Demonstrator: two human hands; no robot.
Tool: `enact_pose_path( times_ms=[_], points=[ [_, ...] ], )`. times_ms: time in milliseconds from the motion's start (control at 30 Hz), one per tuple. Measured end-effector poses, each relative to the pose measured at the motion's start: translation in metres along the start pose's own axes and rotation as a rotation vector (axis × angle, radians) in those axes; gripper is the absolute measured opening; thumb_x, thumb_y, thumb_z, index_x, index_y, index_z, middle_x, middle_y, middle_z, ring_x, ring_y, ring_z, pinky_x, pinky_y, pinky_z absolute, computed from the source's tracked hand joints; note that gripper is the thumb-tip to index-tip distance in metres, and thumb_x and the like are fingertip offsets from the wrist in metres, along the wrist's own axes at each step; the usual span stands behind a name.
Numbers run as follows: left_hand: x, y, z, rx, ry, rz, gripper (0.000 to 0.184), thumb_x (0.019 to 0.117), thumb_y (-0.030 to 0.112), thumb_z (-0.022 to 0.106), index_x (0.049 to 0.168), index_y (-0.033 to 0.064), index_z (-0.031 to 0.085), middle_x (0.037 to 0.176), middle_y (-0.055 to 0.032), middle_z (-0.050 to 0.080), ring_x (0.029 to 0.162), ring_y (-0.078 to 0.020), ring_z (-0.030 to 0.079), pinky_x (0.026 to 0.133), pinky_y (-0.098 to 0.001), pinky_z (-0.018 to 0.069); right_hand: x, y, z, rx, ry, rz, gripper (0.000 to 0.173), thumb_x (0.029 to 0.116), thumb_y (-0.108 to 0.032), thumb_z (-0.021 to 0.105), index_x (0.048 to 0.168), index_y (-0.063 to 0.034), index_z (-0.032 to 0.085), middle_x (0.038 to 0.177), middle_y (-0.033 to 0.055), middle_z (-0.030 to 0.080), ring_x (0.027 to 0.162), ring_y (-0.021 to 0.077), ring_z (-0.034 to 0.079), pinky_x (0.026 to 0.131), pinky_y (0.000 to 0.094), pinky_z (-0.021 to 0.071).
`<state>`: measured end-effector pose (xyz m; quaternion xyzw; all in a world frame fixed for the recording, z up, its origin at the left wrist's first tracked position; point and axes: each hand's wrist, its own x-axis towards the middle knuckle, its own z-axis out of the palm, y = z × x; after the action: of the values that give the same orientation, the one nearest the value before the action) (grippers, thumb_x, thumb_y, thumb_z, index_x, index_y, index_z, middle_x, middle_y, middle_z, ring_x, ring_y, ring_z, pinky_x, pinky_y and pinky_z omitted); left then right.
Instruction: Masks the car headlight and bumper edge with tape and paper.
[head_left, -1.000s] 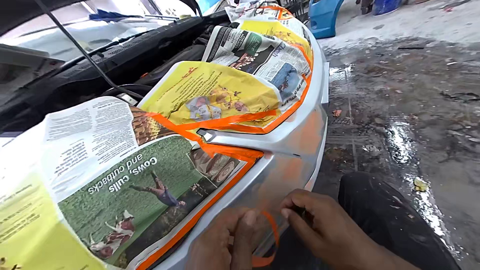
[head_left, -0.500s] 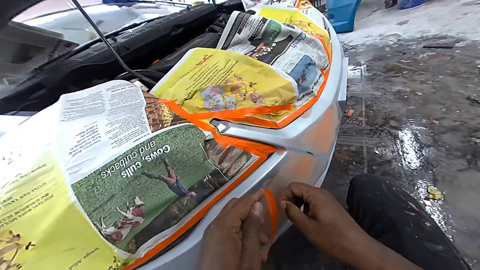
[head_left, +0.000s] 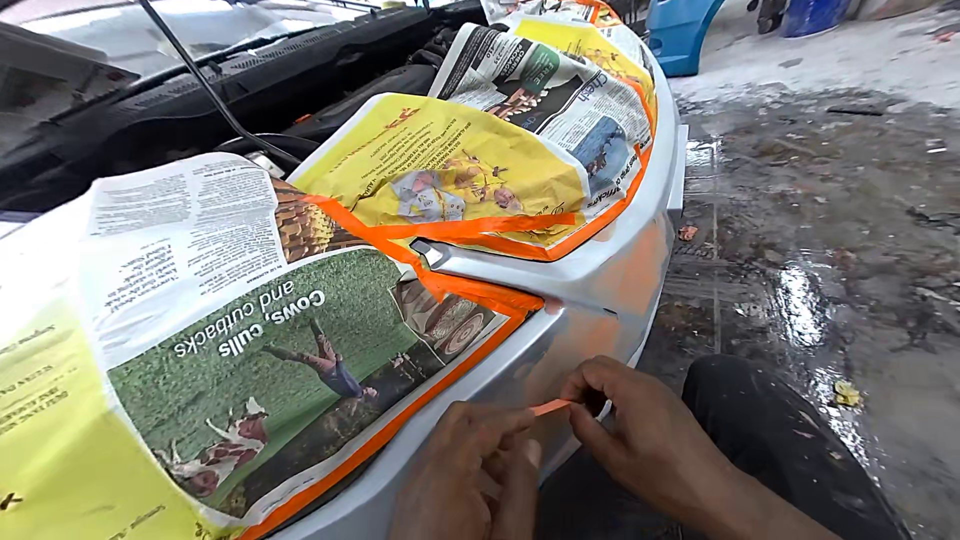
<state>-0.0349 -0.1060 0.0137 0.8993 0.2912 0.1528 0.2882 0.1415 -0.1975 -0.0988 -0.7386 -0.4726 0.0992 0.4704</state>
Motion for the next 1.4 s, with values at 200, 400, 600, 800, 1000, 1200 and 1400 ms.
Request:
enact_pose_path(
  times_ms=[200, 400, 600, 800, 1000, 1200, 1400],
  points=[
    [0.006, -0.021, 0.001, 0.010, 0.231, -0.058, 0.013, 0.0923, 0.027, 0.074, 0.098, 0.0157, 0.075, 0.090, 0.0050, 0.069, 0.070, -0.0037, 0.065, 0.057, -0.0218, 0.0559, 0.022, 0.005, -0.025, -0.012, -0.167, -0.065, 0.021, 0.0975, -0.028, 0.065, 0.117, -0.0233, 0.070, 0.093, -0.0095, 0.072, 0.084, 0.0070, 0.068, 0.078, 0.0362, 0.0565],
    [0.012, -0.034, -0.005, -0.128, 0.307, -0.218, 0.009, 0.0932, 0.024, 0.073, 0.096, 0.0157, 0.073, 0.079, 0.0028, 0.071, 0.058, -0.0117, 0.067, 0.047, -0.0287, 0.0577, 0.051, -0.003, -0.050, 0.230, -0.334, 0.022, 0.018, 0.0993, -0.016, 0.067, 0.114, -0.0219, 0.076, 0.092, -0.0069, 0.075, 0.079, 0.0051, 0.070, 0.074, 0.0236, 0.0599],
    [0.009, -0.033, -0.005, -0.214, 0.349, -0.218, 0.008, 0.0944, 0.019, 0.072, 0.097, 0.0115, 0.072, 0.078, 0.0001, 0.071, 0.056, -0.0136, 0.067, 0.046, -0.0277, 0.0568, 0.073, -0.004, -0.068, 0.470, -0.487, -0.028, 0.036, 0.0944, 0.001, 0.069, 0.128, -0.0118, 0.070, 0.121, 0.0041, 0.072, 0.086, 0.0185, 0.075, 0.078, 0.0319, 0.0655],
    [0.000, -0.027, -0.010, -0.243, 0.329, -0.174, 0.010, 0.0970, 0.014, 0.068, 0.101, 0.0053, 0.068, 0.083, -0.0011, 0.071, 0.060, -0.0092, 0.067, 0.048, -0.0247, 0.0569, 0.071, 0.001, -0.071, 0.484, -0.558, -0.060, 0.046, 0.0923, -0.001, 0.071, 0.135, -0.0151, 0.065, 0.114, 0.0037, 0.074, 0.093, 0.0167, 0.074, 0.084, 0.0304, 0.0636],
    [-0.002, -0.024, -0.015, -0.254, 0.284, -0.142, 0.012, 0.0972, 0.014, 0.068, 0.103, 0.0037, 0.067, 0.086, -0.0031, 0.070, 0.061, -0.0095, 0.067, 0.050, -0.0252, 0.0575, 0.069, 0.002, -0.065, 0.424, -0.474, -0.082, 0.032, 0.0939, -0.005, 0.071, 0.124, -0.0141, 0.069, 0.108, 0.0008, 0.075, 0.091, 0.0128, 0.073, 0.083, 0.0278, 0.0628],
    [0.005, -0.037, 0.003, -0.156, 0.400, -0.022, 0.013, 0.0963, 0.017, 0.070, 0.101, 0.0044, 0.070, 0.093, -0.0040, 0.067, 0.067, -0.0077, 0.066, 0.053, -0.0230, 0.0581, 0.069, 0.005, -0.047, -0.049, 0.005, -0.389, 0.009, 0.0948, -0.022, 0.067, 0.097, -0.0242, 0.076, 0.092, -0.0125, 0.067, 0.081, 0.0003, 0.064, 0.070, 0.0226, 0.0570],
    [0.021, -0.062, 0.043, 0.048, 0.749, 0.068, 0.016, 0.0881, 0.021, 0.078, 0.092, 0.0067, 0.072, 0.087, 0.0000, 0.068, 0.062, -0.0001, 0.063, 0.050, -0.0158, 0.0544, 0.081, 0.009, -0.027, -0.176, 0.235, -0.503, 0.024, 0.0992, -0.023, 0.063, 0.121, -0.0181, 0.072, 0.099, -0.0067, 0.074, 0.089, 0.0086, 0.069, 0.076, 0.0317, 0.0588]
  ],
)
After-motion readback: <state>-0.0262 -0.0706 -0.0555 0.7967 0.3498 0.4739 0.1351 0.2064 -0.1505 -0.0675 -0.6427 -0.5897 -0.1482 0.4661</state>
